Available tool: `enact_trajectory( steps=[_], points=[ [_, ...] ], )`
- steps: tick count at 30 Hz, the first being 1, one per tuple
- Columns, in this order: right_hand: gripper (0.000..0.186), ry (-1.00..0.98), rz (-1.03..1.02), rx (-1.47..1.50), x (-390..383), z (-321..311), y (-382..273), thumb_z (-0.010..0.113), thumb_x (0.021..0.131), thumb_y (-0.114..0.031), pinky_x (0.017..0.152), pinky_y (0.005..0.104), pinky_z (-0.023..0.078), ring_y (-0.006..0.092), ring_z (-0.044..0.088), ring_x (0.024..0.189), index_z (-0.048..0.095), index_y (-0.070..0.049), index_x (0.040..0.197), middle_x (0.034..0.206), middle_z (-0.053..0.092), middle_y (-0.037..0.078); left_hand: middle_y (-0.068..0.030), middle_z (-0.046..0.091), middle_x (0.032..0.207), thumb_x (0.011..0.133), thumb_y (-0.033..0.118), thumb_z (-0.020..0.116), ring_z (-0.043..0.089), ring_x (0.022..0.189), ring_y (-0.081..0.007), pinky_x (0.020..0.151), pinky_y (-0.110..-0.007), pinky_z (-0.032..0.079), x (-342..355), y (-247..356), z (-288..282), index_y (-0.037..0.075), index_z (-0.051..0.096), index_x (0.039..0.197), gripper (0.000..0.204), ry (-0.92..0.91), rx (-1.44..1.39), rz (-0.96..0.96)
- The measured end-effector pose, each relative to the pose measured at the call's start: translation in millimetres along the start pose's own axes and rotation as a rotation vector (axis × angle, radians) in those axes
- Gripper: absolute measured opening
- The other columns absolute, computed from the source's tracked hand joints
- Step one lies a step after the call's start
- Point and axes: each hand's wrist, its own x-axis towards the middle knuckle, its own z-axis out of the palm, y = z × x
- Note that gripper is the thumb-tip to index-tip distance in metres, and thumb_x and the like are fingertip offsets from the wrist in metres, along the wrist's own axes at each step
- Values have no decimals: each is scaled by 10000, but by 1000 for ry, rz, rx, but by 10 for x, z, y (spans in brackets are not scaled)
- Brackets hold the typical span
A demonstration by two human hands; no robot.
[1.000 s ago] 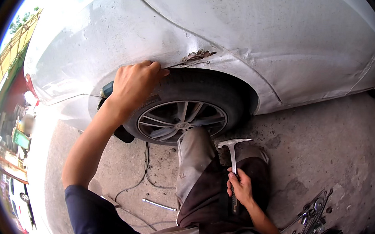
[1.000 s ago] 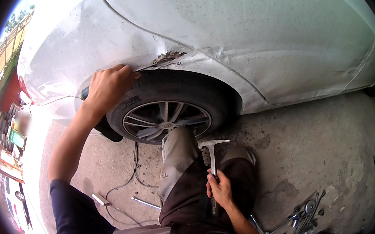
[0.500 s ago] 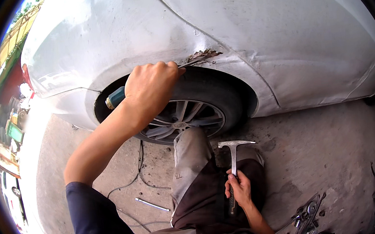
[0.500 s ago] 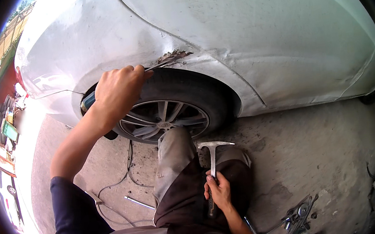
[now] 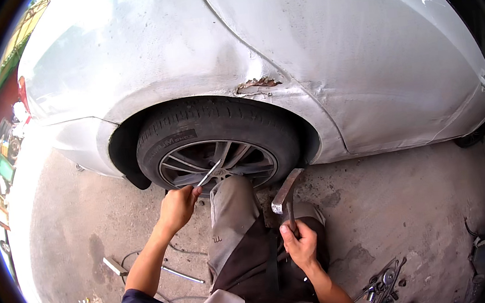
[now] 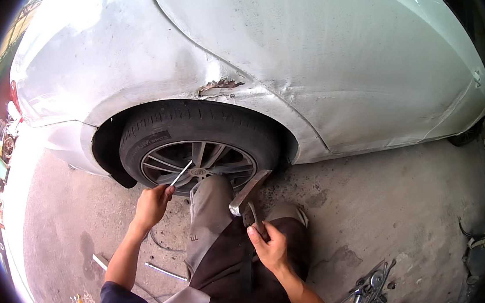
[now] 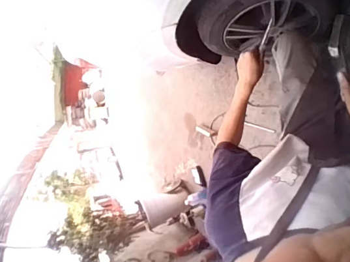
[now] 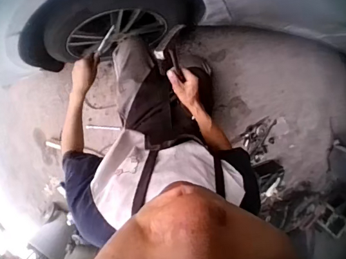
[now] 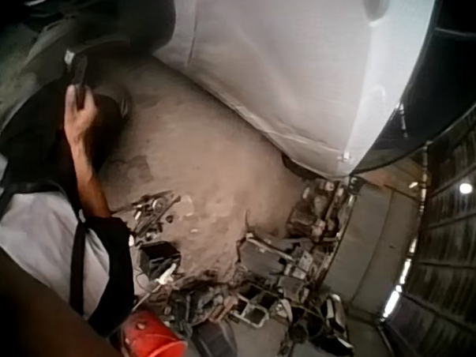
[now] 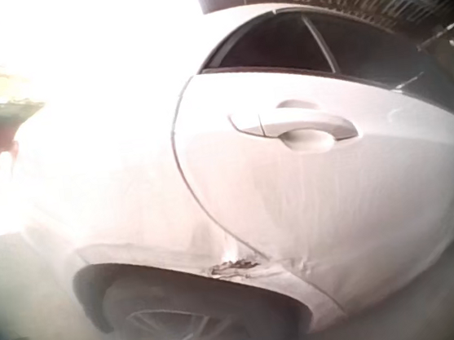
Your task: The person kneels beside a white car and uses a hammer and screwdriver to work on a dent near the rear wheel arch. They repeatedly tap and pry the metal to reshape the damaged area.
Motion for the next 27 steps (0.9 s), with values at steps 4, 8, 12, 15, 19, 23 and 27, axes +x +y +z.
enact_trajectory(
  steps=[4, 8, 12, 15, 19, 23, 27],
  points=[
    [268, -179, -169, 143, 508, 160, -296, 586, 1019, -255, 435, 231, 381, 55, 465, 471, 582, -15, 900, 608, 512, -11, -132, 600, 568, 1015, 458, 517, 618, 464, -256, 489, -389, 483, -455, -1249, 1292, -17, 648, 788, 542, -109, -288, -526],
    [364, -279, -325, 277, 985, 437, -624, 512, 1047, -337, 442, 234, 396, 81, 468, 502, 558, 22, 1018, 633, 488, 19, -157, 657, 628, 1022, 448, 482, 666, 498, -270, 546, -404, 540, -860, -2028, 2266, -10, 661, 816, 534, -123, -343, -868],
    [456, -232, -288, 173, 1287, 599, -793, 458, 1058, -397, 431, 242, 419, 89, 482, 494, 561, 45, 1016, 631, 499, 30, -191, 695, 711, 1028, 408, 478, 702, 558, -290, 600, -435, 559, -990, -2198, 2707, -22, 685, 876, 500, -193, -248, -886],
    [515, -254, -269, 152, 1434, 774, -752, 426, 1057, -446, 431, 258, 433, 107, 489, 480, 544, 54, 1018, 631, 502, 48, -243, 715, 888, 1007, 415, 501, 714, 829, -398, 773, -494, 546, -1041, -2409, 2988, 2, 710, 963, 466, -225, -153, -896],
    [565, -220, -248, 128, 1646, 981, -548, 428, 1044, -496, 439, 278, 446, 121, 499, 482, 544, 55, 987, 629, 507, 63, -261, 690, 1058, 994, 439, 507, 651, 1045, -434, 877, -516, 513, -984, -2569, 3196, 47, 717, 1057, 448, -296, -179, -969],
    [555, -98, -425, -10, 1955, 1034, -81, 444, 1038, -499, 448, 274, 438, 117, 498, 486, 557, 36, 943, 610, 502, 53, -267, 689, 1032, 989, 441, 511, 648, 1035, -445, 870, -524, 516, -921, -2686, 3295, 40, 719, 1037, 454, -297, -172, -927],
    [480, -68, -432, -32, 2138, 1071, 80, 473, 1045, -444, 447, 256, 414, 97, 480, 489, 562, 7, 906, 594, 482, 23, -264, 685, 1050, 982, 418, 515, 648, 1039, -439, 872, -527, 515, -913, -2903, 3580, 63, 723, 1055, 418, -322, -225, -882]
  ],
)
